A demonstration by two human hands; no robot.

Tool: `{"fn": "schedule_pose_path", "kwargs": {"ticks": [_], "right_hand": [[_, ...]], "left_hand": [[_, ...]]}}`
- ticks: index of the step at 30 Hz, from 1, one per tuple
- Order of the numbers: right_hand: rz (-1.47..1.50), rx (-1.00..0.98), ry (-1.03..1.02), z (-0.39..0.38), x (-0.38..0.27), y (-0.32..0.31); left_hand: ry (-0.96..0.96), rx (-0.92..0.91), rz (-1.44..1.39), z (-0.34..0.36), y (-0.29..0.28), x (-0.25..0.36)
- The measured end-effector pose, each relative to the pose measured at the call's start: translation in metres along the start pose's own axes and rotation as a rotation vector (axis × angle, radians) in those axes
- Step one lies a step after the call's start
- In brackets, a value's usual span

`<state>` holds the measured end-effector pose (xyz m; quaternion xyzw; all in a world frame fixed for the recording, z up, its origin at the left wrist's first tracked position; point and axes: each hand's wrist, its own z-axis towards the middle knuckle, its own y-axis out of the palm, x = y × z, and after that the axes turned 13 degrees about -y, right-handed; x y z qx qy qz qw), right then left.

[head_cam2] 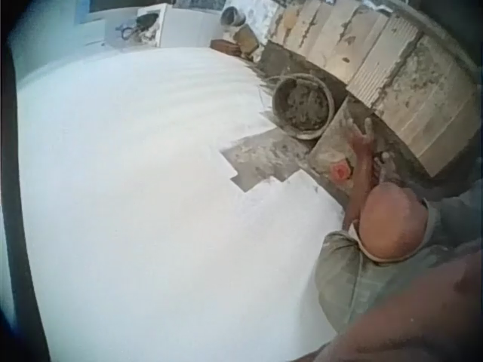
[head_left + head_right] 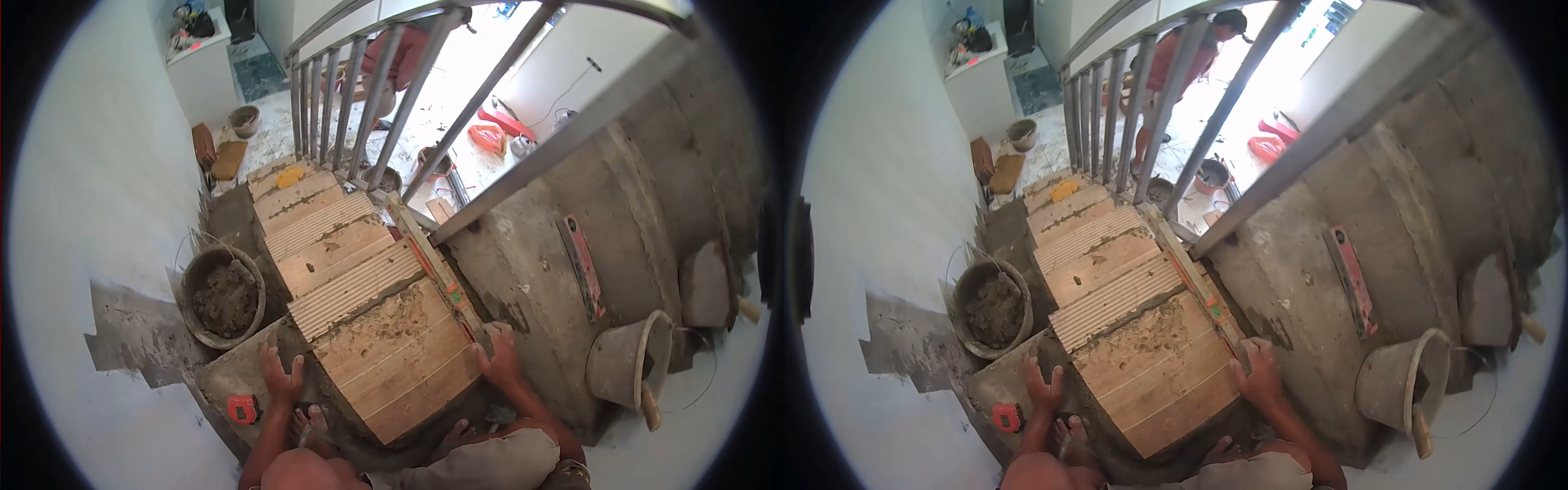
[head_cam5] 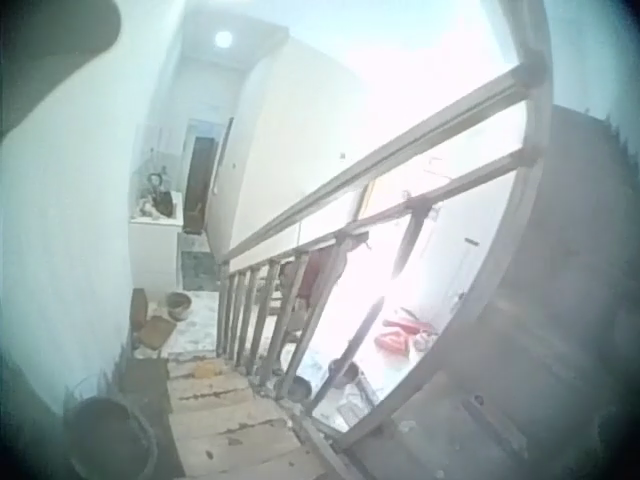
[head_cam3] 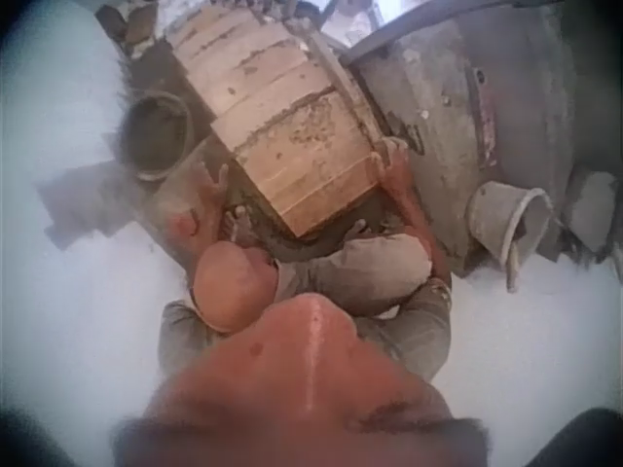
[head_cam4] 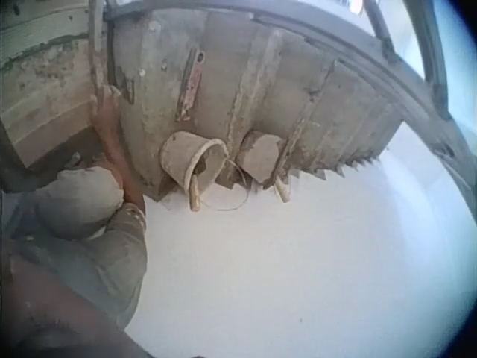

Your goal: Apply mortar and lay decorative wooden-pattern tiles on concrete stairs.

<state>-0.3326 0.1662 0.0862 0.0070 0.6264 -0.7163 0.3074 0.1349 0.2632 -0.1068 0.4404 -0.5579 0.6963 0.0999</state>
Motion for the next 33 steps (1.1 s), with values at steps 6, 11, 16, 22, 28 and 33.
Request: {"fn": "schedule_pose_path", "kwargs": {"ticks": [6,11,16,22,28,33], "right_hand": [[-0.09,-0.151,0.063,0.022,0.002,-0.016],[-0.12,-0.269,0.203,0.037,-0.001,0.004],[-0.203,-0.321,0.316,0.036,0.009,0.029],[-0.174,-0.3,0.45,0.034,0.018,0.047],[-0.1,-0.116,0.403,0.016,0.037,0.062],[-0.132,0.039,0.347,0.008,0.027,0.063]], "left_hand": [[0.033,0.027,0.023,0.005,0.01,0.009],[0.008,-0.017,0.024,0.014,-0.003,0.022],[0.009,-0.023,0.028,0.02,-0.005,0.031],[0.036,-0.006,0.064,0.014,0.004,0.018],[0.031,0.016,0.107,0.012,0.006,0.017],[0.029,0.007,0.101,0.014,0.005,0.022]]}}
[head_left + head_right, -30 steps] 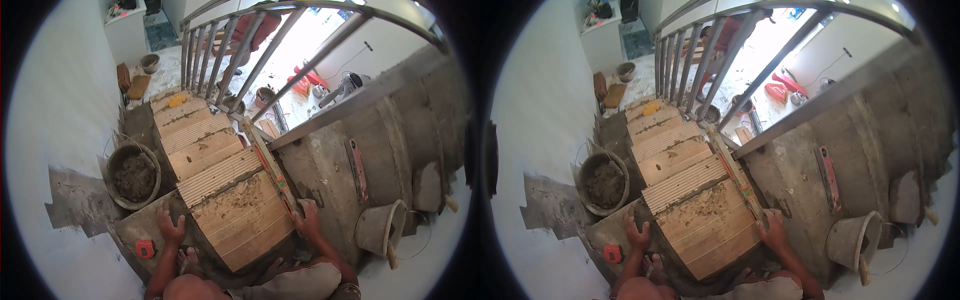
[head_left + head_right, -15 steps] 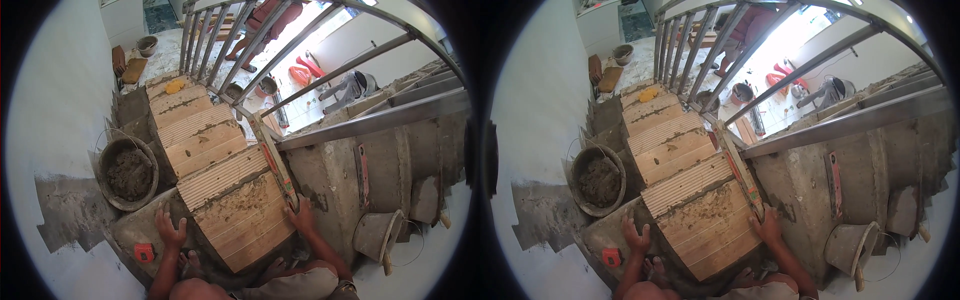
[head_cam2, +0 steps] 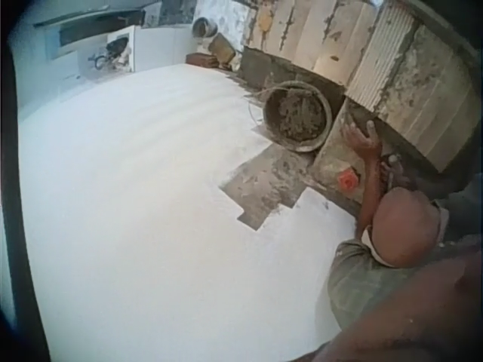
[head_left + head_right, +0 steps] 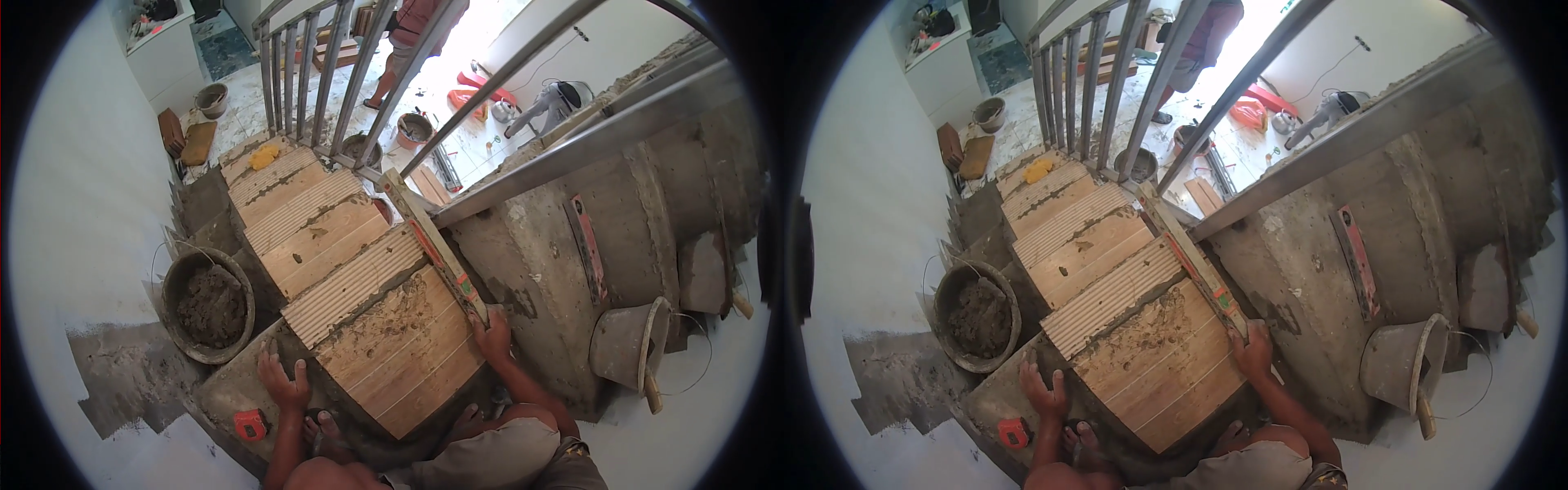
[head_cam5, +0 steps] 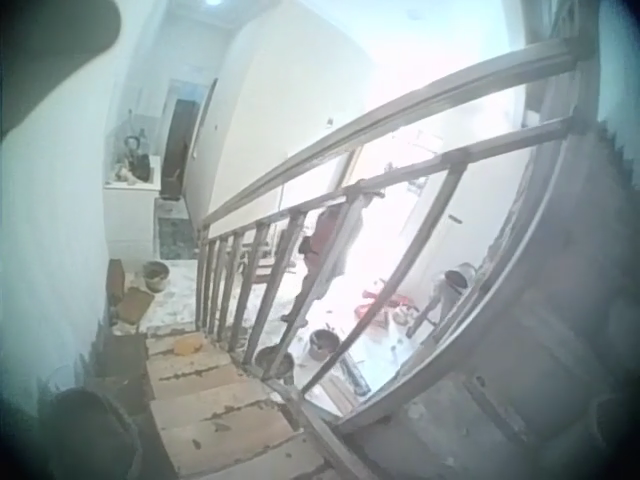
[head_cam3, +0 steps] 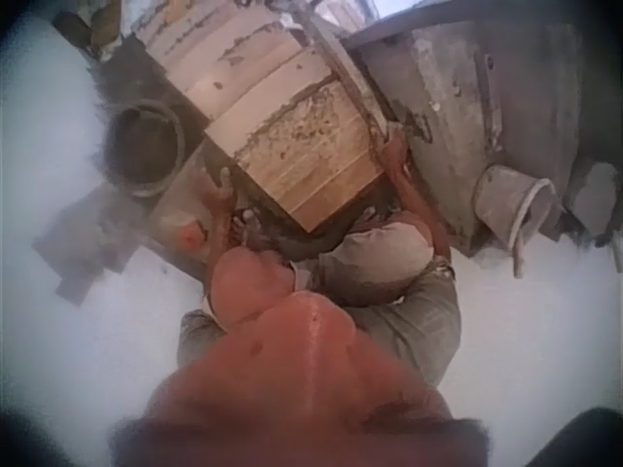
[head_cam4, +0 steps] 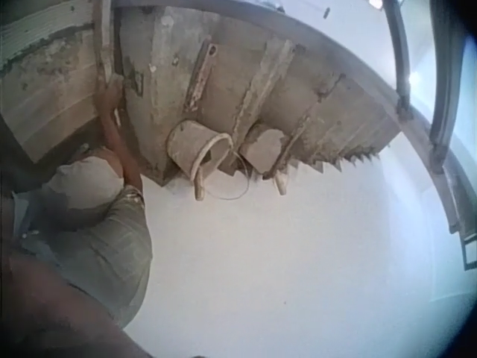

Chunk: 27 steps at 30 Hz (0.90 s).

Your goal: Apply mortar and lay decorative wooden-pattern tiles on concrete stairs.

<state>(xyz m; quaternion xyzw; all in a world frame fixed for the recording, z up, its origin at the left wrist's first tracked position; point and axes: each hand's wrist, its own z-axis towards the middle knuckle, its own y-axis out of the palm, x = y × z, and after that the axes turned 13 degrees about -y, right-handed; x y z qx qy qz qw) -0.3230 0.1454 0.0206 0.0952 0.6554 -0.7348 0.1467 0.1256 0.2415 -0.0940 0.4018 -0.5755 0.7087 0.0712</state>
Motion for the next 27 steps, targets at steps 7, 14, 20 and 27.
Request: {"fn": "schedule_pose_path", "kwargs": {"ticks": [7,14,20,27], "right_hand": [[0.107,0.166,-0.118,-0.01,-0.029,-0.048],[0.245,0.446,-0.073,-0.053,-0.051,-0.17],[0.218,0.898,0.145,-0.081,-0.059,-0.301],[0.461,0.717,0.357,-0.064,-0.068,-0.472]], "left_hand": [[-0.015,-0.006,-0.01,0.001,-0.002,-0.003],[-0.111,-0.006,0.056,0.003,0.014,-0.012],[-0.075,-0.005,0.113,0.002,0.009,-0.016],[-0.087,-0.017,0.183,0.002,0.014,-0.017]]}}
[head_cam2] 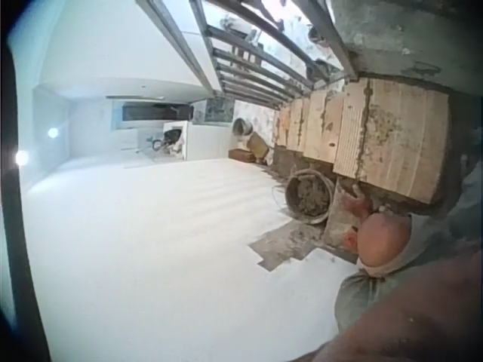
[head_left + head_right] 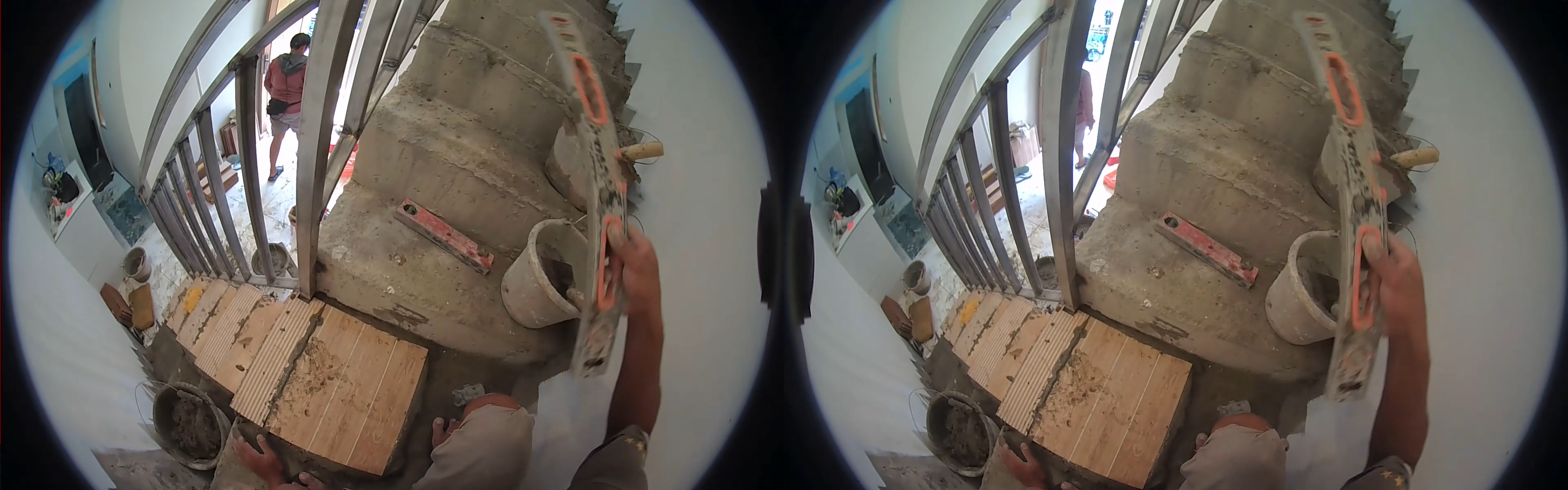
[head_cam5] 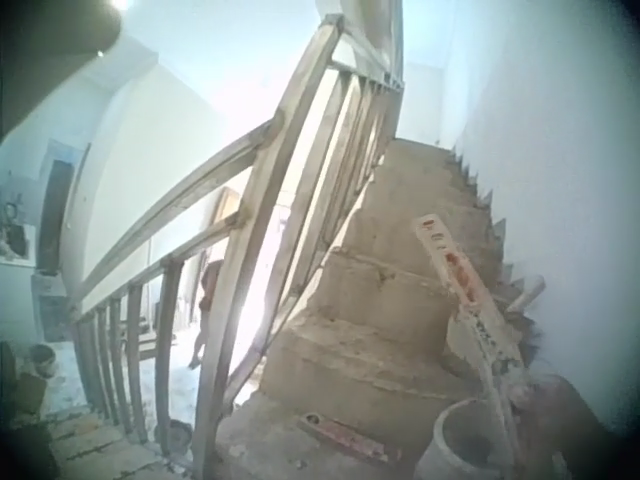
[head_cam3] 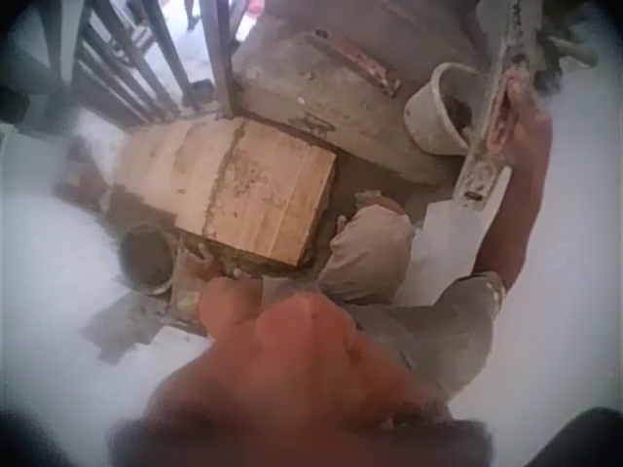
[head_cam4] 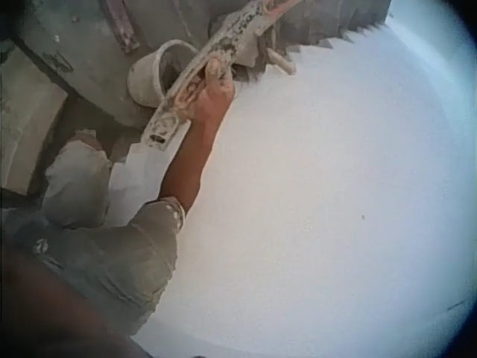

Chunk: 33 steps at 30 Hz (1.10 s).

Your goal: Apply mortar and lay decorative wooden-pattern tiles on concrete stairs.

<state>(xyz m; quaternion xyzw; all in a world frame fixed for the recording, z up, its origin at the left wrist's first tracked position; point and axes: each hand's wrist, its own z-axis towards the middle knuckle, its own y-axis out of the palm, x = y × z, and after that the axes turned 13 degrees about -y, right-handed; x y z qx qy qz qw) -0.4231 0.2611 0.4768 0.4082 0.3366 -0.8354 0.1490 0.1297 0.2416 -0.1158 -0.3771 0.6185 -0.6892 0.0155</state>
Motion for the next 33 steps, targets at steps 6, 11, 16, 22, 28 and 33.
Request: {"fn": "schedule_pose_path", "kwargs": {"ticks": [6,11,16,22,28,33], "right_hand": [[-0.466,-0.222,-0.095,0.103,0.0,0.008],[-0.751,-0.304,-0.28,0.187,0.054,0.068],[-0.879,-0.289,-0.354,0.223,0.089,0.132],[-1.075,-0.112,-0.44,0.266,0.123,0.159],[-1.155,-0.217,-0.555,0.301,0.157,0.177],[-1.242,-0.144,-0.53,0.297,0.191,0.177]], "left_hand": [[-0.017,-0.002,0.018,0.0,-0.012,0.011],[-0.029,-0.016,-0.062,-0.002,0.001,0.017],[-0.03,0.061,0.01,0.002,-0.002,-0.001],[0.052,0.036,-0.03,0.001,-0.018,0.029],[0.052,0.073,-0.014,-0.002,-0.016,0.025],[0.096,0.056,-0.006,0.0,-0.015,0.028]]}}
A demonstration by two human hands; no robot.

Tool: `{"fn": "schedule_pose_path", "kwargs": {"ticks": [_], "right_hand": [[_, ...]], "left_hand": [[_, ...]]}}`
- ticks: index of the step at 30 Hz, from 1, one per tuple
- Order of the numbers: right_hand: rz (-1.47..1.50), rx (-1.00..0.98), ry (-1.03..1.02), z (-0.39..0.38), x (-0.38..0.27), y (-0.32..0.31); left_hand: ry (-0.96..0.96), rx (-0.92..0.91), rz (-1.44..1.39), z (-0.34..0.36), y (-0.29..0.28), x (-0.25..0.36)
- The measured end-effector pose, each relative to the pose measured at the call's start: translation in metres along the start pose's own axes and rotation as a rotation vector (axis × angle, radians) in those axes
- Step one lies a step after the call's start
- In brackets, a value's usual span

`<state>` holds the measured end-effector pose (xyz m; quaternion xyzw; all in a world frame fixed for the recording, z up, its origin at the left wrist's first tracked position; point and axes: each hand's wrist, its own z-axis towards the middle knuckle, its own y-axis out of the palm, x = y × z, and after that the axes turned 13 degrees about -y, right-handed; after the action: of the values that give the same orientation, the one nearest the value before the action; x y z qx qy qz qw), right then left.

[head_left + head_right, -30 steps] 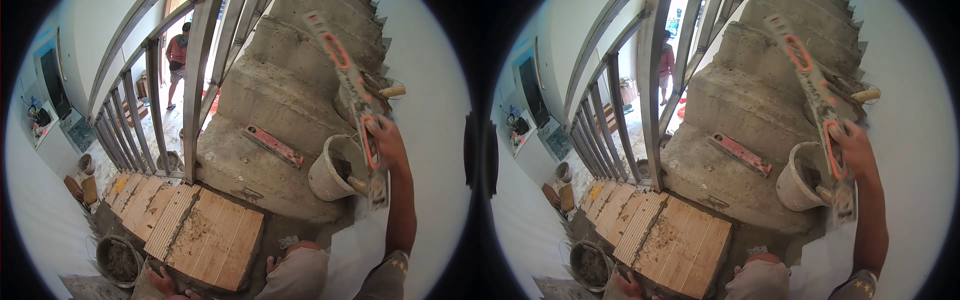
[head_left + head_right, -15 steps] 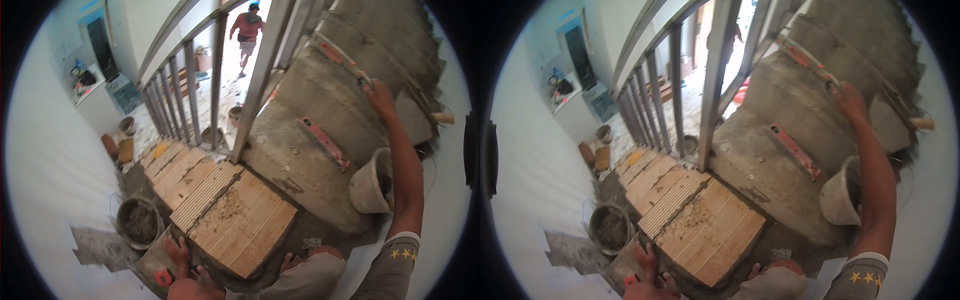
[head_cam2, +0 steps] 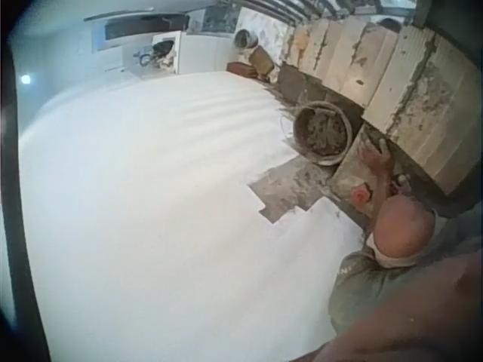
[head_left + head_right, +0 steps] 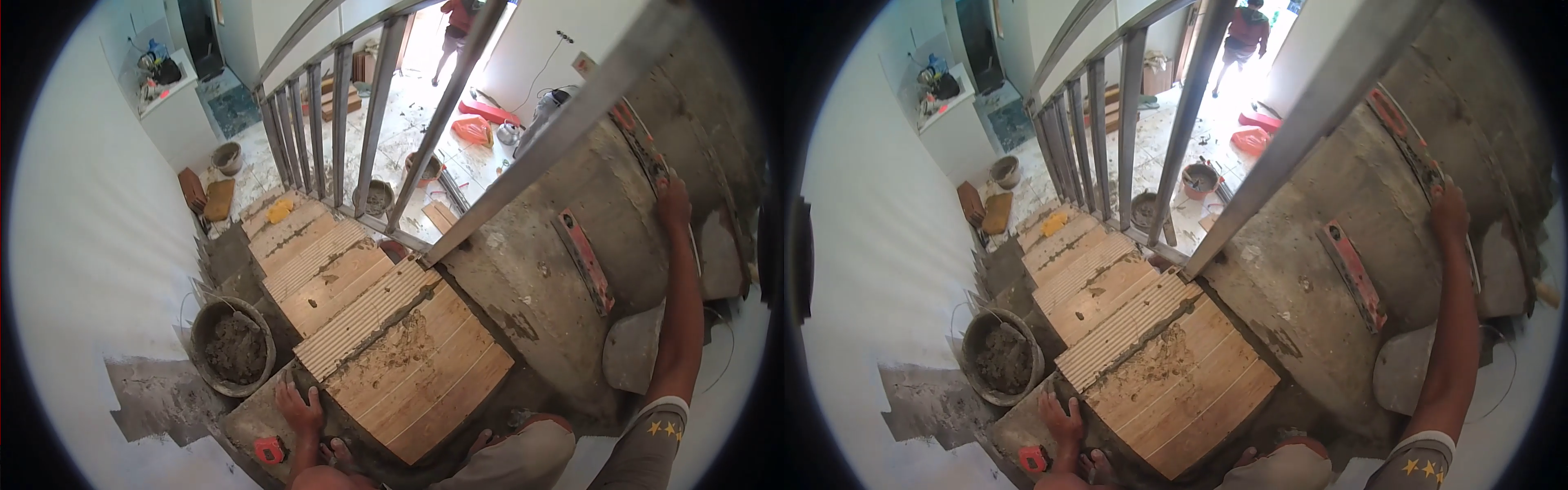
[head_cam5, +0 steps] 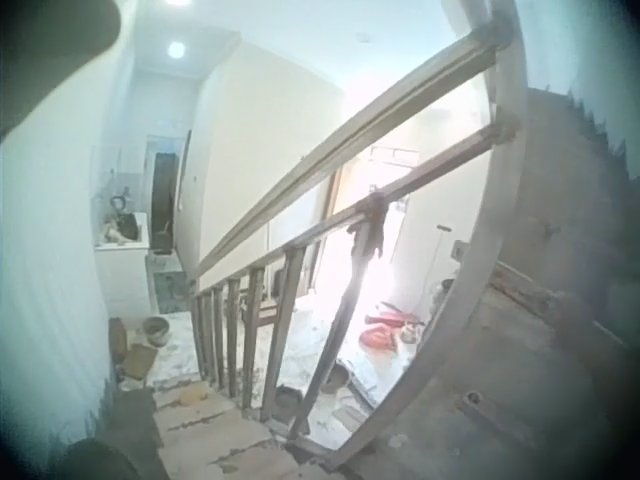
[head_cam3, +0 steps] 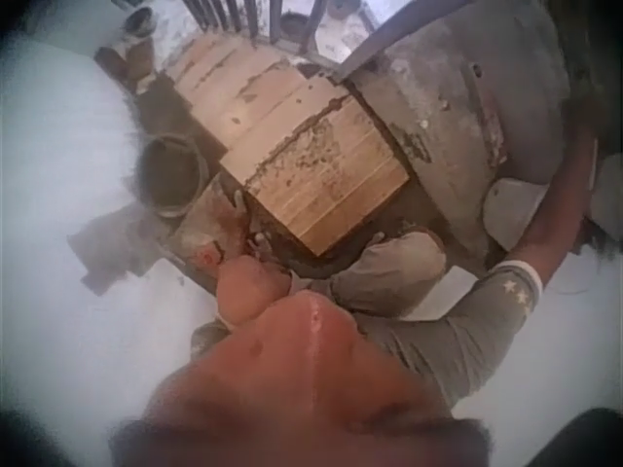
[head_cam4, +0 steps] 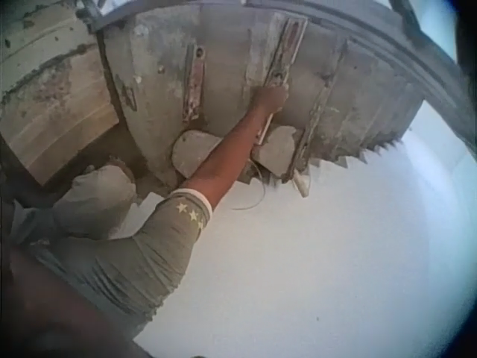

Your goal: Apply mortar and lay decorative wooden-pattern tiles on concrete stairs.

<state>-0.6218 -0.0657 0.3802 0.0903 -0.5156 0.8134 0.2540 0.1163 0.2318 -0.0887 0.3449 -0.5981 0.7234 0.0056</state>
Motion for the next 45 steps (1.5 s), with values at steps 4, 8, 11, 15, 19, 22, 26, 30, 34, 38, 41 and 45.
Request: {"fn": "schedule_pose_path", "kwargs": {"ticks": [4,8,11,15,19,22,26,30,34,38,41,45], "right_hand": [[-0.194,0.075,-0.01,-0.012,-0.01,0.009],[-0.296,0.115,-0.006,-0.006,-0.001,0.021],[-0.275,0.064,-0.044,0.0,0.004,0.018],[-0.292,-0.012,0.082,-0.008,-0.056,-0.015],[0.062,0.393,0.04,-0.035,-0.091,-0.036],[0.518,0.447,-0.143,-0.152,-0.204,-0.068],[1.097,-0.202,-0.327,-0.285,-0.231,-0.109],[1.254,-0.348,-0.116,-0.368,-0.205,-0.074],[1.267,-0.305,0.055,-0.432,-0.179,-0.048],[1.343,-0.388,0.271,-0.47,-0.183,-0.03],[1.354,-0.404,0.238,-0.482,-0.188,-0.023],[1.409,-0.297,0.285,-0.502,-0.181,-0.007]], "left_hand": [[-0.043,-0.068,0.003,0.002,-0.01,0.0],[-0.022,-0.08,0.001,0.003,-0.011,0.0],[-0.03,-0.085,-0.016,0.003,-0.011,0.002],[-0.029,-0.043,-0.033,0.007,-0.014,0.007],[-0.022,-0.035,-0.051,0.002,0.001,0.011],[-0.004,0.001,-0.021,0.004,-0.011,0.0],[-0.035,0.022,-0.083,0.004,-0.005,0.0],[-0.119,0.042,-0.399,0.009,-0.015,0.0],[-0.185,0.11,-0.682,0.028,-0.054,0.051],[0.015,0.022,-0.868,0.07,-0.14,0.179],[0.186,-0.12,-0.992,0.071,-0.2,0.31],[0.659,-0.309,-0.93,0.048,-0.202,0.449]]}}
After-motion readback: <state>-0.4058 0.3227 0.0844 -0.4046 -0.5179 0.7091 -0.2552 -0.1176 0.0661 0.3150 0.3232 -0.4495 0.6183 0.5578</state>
